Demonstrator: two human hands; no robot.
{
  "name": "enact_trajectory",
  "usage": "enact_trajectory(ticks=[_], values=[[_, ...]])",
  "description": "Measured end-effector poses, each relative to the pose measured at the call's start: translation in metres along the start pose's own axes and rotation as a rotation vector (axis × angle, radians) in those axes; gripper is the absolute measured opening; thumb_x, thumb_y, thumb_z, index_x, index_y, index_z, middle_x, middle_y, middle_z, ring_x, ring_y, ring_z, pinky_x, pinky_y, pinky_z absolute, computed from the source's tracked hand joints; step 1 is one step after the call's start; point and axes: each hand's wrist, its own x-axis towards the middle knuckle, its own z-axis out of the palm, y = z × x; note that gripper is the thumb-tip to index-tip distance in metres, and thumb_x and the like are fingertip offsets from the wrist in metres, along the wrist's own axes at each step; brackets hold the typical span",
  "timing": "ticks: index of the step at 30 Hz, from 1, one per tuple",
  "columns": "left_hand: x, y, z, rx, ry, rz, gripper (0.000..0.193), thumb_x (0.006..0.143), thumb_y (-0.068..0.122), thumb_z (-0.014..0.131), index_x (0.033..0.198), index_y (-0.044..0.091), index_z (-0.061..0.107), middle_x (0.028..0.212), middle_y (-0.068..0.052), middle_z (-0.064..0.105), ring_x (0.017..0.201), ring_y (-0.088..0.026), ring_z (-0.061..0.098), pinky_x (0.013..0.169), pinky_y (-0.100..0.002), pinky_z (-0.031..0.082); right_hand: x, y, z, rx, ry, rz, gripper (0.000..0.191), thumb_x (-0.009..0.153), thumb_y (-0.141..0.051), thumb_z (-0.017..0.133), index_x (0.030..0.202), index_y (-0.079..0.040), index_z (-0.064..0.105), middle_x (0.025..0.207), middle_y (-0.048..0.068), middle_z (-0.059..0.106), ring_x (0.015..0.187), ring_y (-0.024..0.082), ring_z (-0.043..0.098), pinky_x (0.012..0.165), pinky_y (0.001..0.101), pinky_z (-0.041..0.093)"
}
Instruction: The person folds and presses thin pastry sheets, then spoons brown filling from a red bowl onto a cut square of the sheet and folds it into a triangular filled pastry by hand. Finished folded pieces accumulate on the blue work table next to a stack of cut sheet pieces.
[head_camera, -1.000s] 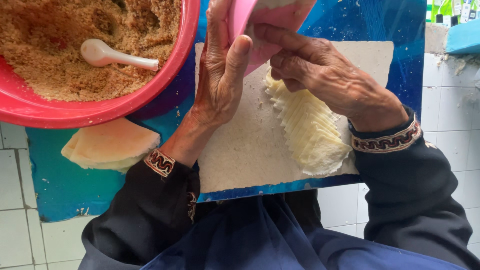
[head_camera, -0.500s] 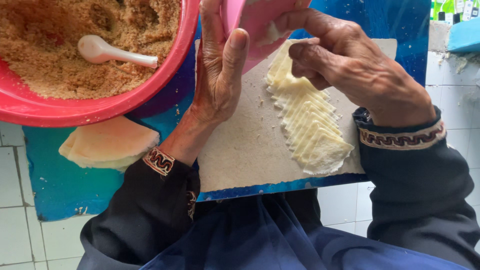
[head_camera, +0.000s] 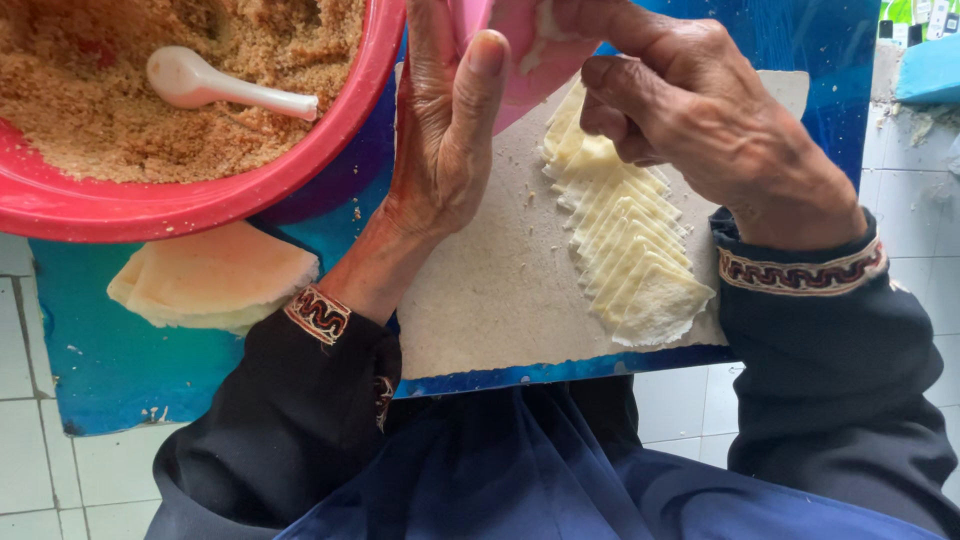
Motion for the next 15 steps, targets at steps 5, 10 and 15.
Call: enact_trajectory(ticks=[5, 10, 15], values=[[-0.001, -0.003, 0.002, 0.047, 0.036, -0.015, 0.057, 0.120, 0.048, 0.045, 0.157, 0.010, 0.024, 0.147, -0.010, 0.056, 0.133, -0.018, 0.053, 0.116, -0.035, 0.042, 0.005, 0.005, 0.011, -0.295, 0.011, -0.099, 0.042, 0.114, -0.015, 0.041, 0.155, -0.010, 0.048, 0.073, -0.001, 0.055, 0.061, 0.004, 0.051, 0.057, 0.0211, 0.050], [0.000, -0.002, 0.002, 0.058, 0.083, -0.055, 0.054, 0.122, 0.047, 0.047, 0.157, 0.010, 0.030, 0.123, -0.010, 0.061, 0.110, -0.016, 0.059, 0.102, -0.033, 0.046, 0.001, 0.004, 0.018, -0.080, -0.003, 0.054, 0.045, 0.111, -0.017, 0.043, 0.156, -0.011, 0.046, 0.070, -0.002, 0.050, 0.058, 0.004, 0.044, 0.050, 0.0218, 0.039], [0.002, 0.006, 0.001, 0.031, 0.040, -0.118, 0.060, 0.118, 0.051, 0.046, 0.157, 0.008, 0.031, 0.093, -0.004, 0.068, 0.083, -0.010, 0.062, 0.081, -0.028, 0.052, 0.000, -0.009, 0.013, 0.201, -0.112, 0.075, 0.040, 0.111, -0.014, 0.042, 0.147, 0.000, 0.053, 0.071, -0.003, 0.040, 0.061, 0.004, 0.037, 0.049, 0.0203, 0.028]])
